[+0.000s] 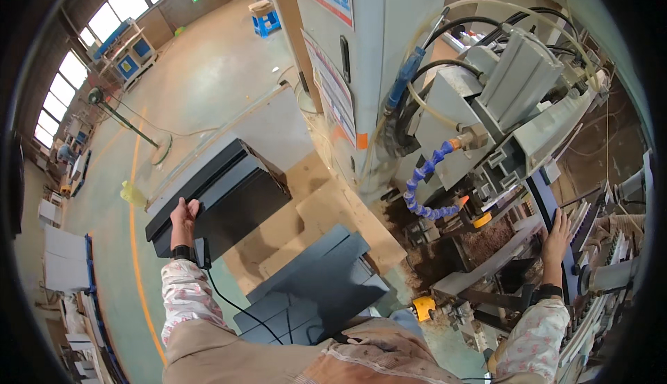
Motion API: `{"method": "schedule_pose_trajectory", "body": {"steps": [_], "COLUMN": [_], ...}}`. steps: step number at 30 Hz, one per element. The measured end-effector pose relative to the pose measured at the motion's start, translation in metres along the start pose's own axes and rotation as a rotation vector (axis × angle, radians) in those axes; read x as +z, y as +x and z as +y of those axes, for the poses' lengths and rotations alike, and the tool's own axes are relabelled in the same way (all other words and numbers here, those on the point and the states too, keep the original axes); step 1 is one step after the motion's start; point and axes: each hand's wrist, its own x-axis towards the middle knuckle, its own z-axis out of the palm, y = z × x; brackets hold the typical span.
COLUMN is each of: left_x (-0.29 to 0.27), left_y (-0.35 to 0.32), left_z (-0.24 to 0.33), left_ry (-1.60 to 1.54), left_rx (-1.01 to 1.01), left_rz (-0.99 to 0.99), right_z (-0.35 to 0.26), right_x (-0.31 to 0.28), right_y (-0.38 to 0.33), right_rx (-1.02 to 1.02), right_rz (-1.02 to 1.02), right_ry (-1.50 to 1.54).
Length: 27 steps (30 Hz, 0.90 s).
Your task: Feeding black slats into an industrial machine and stacking the processed pieces.
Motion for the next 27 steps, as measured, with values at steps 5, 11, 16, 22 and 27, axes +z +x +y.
{"method": "schedule_pose_trajectory", "body": {"steps": [5,11,16,22,27], "left_x": [0.018,0.079,0.066,0.049,0.053], "left_y": [-0.040,-0.131,-0.129,-0.121,-0.130], "left_z": [0.014,-0.115,-0.249,-0.299,-0.289], "left_ry": [0.078,0.752,1.578,1.824,1.884], "left_rx": [-0.049,-0.294,0.104,0.265,0.291], "left_rz": [-0.180,-0.995,-1.254,-1.467,-1.364], "right_z": [0.001,-0.002,0.000,0.016,0.022], "right_x": [-0.001,-0.005,-0.005,0.010,0.018], "right_y": [0.000,0.001,0.002,0.000,0.001], "right_rx": [-0.012,-0.017,-0.020,-0.015,0.002], "right_rz": [-0.003,-0.021,-0.026,-0.022,-0.035], "right_ry": [-0.056,-0.030,-0.010,-0.051,-0.049]}}
